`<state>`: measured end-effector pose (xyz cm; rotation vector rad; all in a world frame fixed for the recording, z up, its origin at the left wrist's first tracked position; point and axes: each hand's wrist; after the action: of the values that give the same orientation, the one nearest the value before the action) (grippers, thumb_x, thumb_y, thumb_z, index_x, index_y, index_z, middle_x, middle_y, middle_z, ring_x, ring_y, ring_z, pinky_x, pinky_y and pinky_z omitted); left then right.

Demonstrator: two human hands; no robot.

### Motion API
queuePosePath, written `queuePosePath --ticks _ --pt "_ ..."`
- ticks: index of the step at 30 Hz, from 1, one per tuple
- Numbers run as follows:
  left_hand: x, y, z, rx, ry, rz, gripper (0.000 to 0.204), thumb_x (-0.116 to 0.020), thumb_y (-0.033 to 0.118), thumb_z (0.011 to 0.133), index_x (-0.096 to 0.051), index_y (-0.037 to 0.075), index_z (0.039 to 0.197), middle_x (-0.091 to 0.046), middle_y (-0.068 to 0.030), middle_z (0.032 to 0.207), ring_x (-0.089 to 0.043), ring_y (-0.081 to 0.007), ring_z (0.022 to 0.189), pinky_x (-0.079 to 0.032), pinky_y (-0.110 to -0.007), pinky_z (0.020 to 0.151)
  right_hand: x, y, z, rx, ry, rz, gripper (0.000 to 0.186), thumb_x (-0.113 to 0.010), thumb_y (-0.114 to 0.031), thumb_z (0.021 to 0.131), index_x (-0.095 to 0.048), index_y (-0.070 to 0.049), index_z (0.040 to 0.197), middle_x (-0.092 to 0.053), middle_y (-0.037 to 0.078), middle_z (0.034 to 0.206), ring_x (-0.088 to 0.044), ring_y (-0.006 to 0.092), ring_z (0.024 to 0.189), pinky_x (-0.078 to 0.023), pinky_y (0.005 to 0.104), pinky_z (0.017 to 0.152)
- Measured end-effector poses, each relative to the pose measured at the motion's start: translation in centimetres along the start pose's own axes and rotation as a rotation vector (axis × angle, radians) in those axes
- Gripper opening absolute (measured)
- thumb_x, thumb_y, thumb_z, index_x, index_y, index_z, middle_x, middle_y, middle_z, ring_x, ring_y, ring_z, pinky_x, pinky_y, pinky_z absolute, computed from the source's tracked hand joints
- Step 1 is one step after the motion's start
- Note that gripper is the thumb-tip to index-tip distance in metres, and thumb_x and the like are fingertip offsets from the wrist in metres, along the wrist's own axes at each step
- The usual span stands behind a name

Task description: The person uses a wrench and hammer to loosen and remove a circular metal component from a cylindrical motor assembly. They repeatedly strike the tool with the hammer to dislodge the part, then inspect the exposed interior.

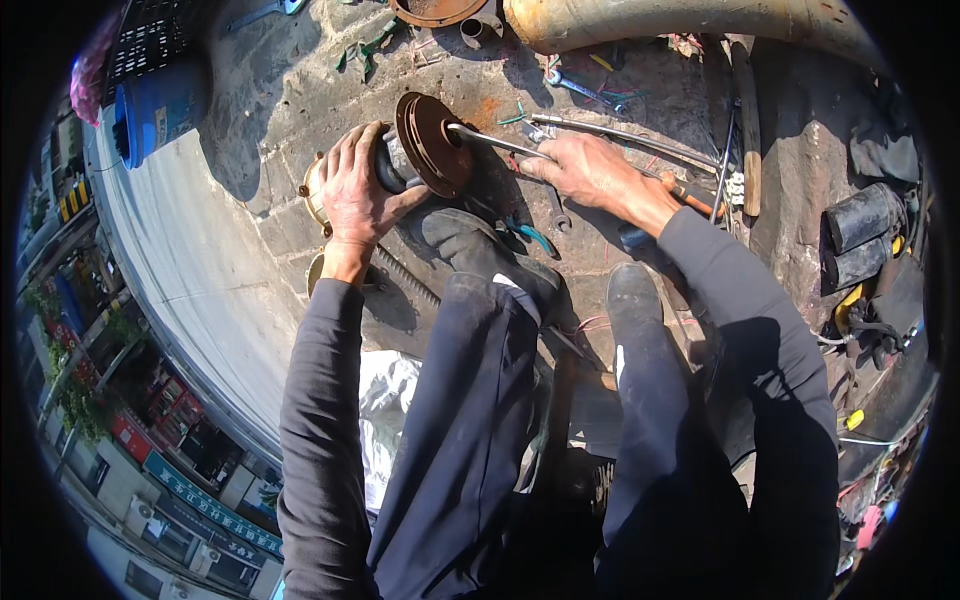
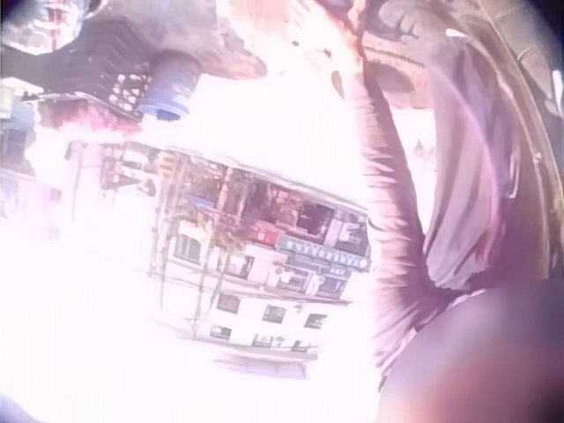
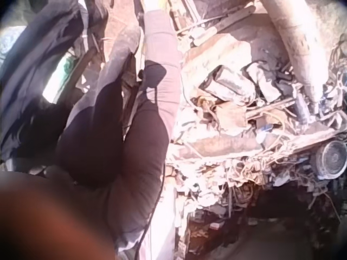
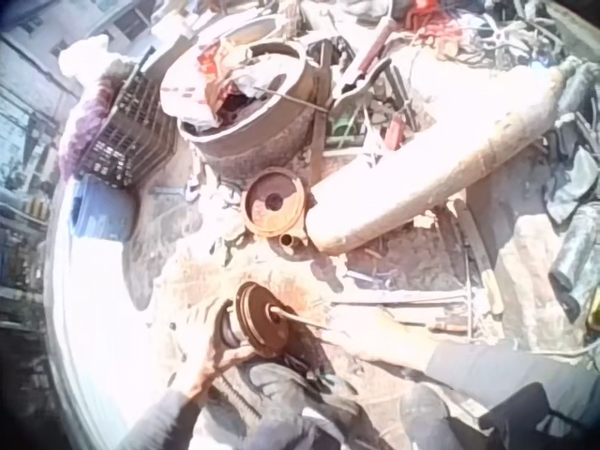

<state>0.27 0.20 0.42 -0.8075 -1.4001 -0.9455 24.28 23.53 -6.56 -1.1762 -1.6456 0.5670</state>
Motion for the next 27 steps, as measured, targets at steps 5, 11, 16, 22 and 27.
queuePosePath --ticks 5,11,16,22,27 --pt "-0.1 0.4 -0.6 0.000 -0.017 0.007 0.100 -0.088 0.070 0.067 -0.061 0.013 0.145 -0.065 -0.0108 0.143 -0.060 -0.0354 0.131 -0.043 -0.053 0.113 0.3 -0.1 -0.1 0.046 0.047 -0.106 0.041 -0.064 -0.042 0.102 -0.074 -0.003 0.093 -0.071 0.027 0.085 -0.070 0.0484 0.086 -0.054 0.0574 0.078" --pt "-0.2 0.2 -0.7 -0.027 -0.015 0.044 0.103 -0.086 0.072 0.067 -0.060 0.011 0.146 -0.065 -0.0110 0.142 -0.061 -0.0358 0.131 -0.044 -0.052 0.113 -1.1 -0.3 -1.0 0.073 0.208 -0.093 0.036 -0.067 -0.035 0.101 -0.072 -0.001 0.089 -0.071 0.027 0.082 -0.072 0.0471 0.083 -0.056 0.0573 0.075" --pt "-0.5 0.4 -0.6 -0.007 0.012 0.025 0.100 -0.087 0.073 0.065 -0.063 0.013 0.142 -0.067 -0.0115 0.138 -0.062 -0.0325 0.129 -0.040 -0.054 0.113 -1.0 -1.4 -0.9 0.036 0.132 -0.043 0.035 -0.064 -0.032 0.102 -0.071 0.001 0.091 -0.072 0.027 0.085 -0.073 0.0480 0.084 -0.057 0.0566 0.076" --pt "-0.8 0.0 0.1 0.034 0.010 0.014 0.104 -0.087 0.075 0.063 -0.063 0.013 0.142 -0.067 -0.0114 0.139 -0.062 -0.0321 0.130 -0.041 -0.054 0.111 -5.9 -8.4 -3.6 -0.019 0.240 0.157 0.028 -0.057 -0.021 0.105 -0.054 0.005 0.095 -0.062 0.031 0.065 -0.067 0.0505 0.062 -0.055 0.0575 0.059" --pt "-0.4 0.6 -0.2 0.026 -0.005 0.040 0.103 -0.087 0.071 0.069 -0.060 0.010 0.146 -0.066 -0.0142 0.141 -0.061 -0.0358 0.131 -0.044 -0.052 0.113 -6.6 -8.8 -3.7 -0.113 0.241 0.271 0.030 -0.055 -0.022 0.105 -0.056 0.007 0.098 -0.068 0.034 0.074 -0.074 0.0478 0.073 -0.059 0.0549 0.065"
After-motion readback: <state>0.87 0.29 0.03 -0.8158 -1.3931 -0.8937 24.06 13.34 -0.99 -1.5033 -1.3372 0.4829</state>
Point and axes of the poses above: each hand's wrist, its own z-axis towards the middle knuckle, its own x-axis out of the back of the hand, y = z × x
